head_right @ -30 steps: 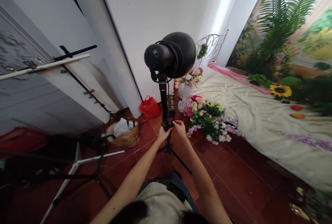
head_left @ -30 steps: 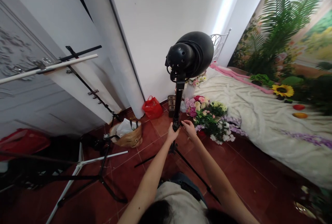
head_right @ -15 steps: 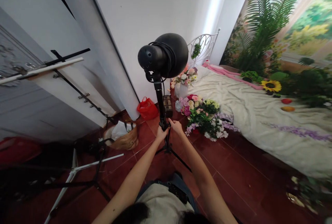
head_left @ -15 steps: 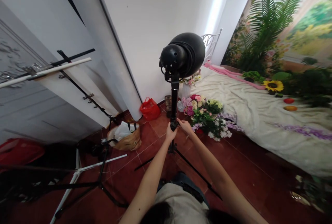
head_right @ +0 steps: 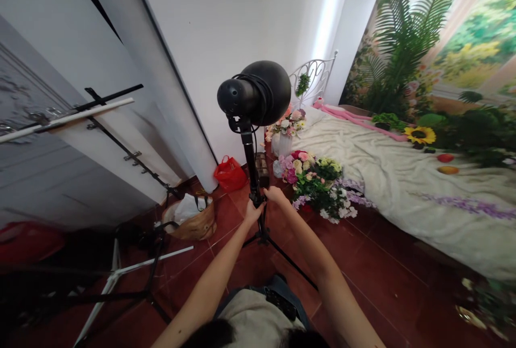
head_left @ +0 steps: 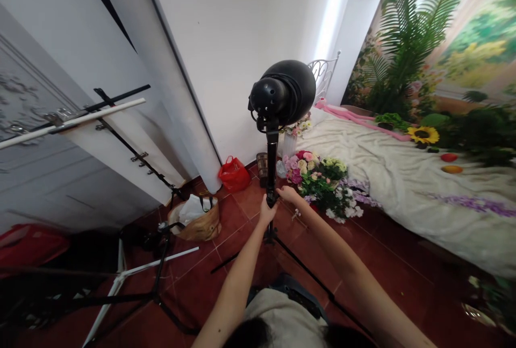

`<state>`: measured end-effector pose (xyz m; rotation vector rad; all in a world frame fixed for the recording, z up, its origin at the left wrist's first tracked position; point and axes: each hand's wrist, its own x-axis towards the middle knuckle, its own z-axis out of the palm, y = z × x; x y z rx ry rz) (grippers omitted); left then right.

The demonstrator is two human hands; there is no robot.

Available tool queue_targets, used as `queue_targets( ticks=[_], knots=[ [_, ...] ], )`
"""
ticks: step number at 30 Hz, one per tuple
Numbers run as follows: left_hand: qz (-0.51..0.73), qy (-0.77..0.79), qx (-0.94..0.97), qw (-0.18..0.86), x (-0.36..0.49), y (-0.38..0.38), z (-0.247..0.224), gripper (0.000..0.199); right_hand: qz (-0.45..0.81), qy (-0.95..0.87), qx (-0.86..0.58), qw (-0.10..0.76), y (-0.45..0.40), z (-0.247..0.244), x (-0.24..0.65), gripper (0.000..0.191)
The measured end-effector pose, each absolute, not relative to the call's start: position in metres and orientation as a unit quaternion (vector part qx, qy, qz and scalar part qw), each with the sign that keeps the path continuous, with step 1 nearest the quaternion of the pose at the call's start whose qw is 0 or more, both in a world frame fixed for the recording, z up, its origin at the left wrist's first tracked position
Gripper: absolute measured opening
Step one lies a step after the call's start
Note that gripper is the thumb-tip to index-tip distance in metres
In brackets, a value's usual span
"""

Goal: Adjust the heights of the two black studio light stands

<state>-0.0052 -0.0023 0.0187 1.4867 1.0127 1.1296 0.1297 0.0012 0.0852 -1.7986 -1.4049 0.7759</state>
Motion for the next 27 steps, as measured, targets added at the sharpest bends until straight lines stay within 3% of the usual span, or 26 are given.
queue_targets(
  ticks=[7,12,19,24,27],
  knots=[
    [0.459,0.445,0.593,0.49,-0.004,-0.002,0.02,0.031,0.198,-0.629,-0.653,0.372,-0.017,0.064,0.136,0.039],
    [0.452,0.456,0.588,0.492,-0.006,-0.001,0.019,0.032,0.186,-0.638,-0.653,0.363,-0.012,0.057,0.131,0.035],
    [0.453,0.441,0.606,0.482,-0.008,0.002,0.013,0.031,0.188,-0.644,-0.69,0.273,0.001,0.053,0.136,0.017],
    [0.461,0.446,0.598,0.48,-0.007,0.003,0.012,0.031,0.241,-0.608,-0.692,0.307,0.02,0.066,0.14,0.008],
    [0.469,0.425,0.598,0.492,-0.007,0.004,0.013,0.032,0.259,-0.562,-0.69,0.375,0.023,0.074,0.133,0.022]
  ],
)
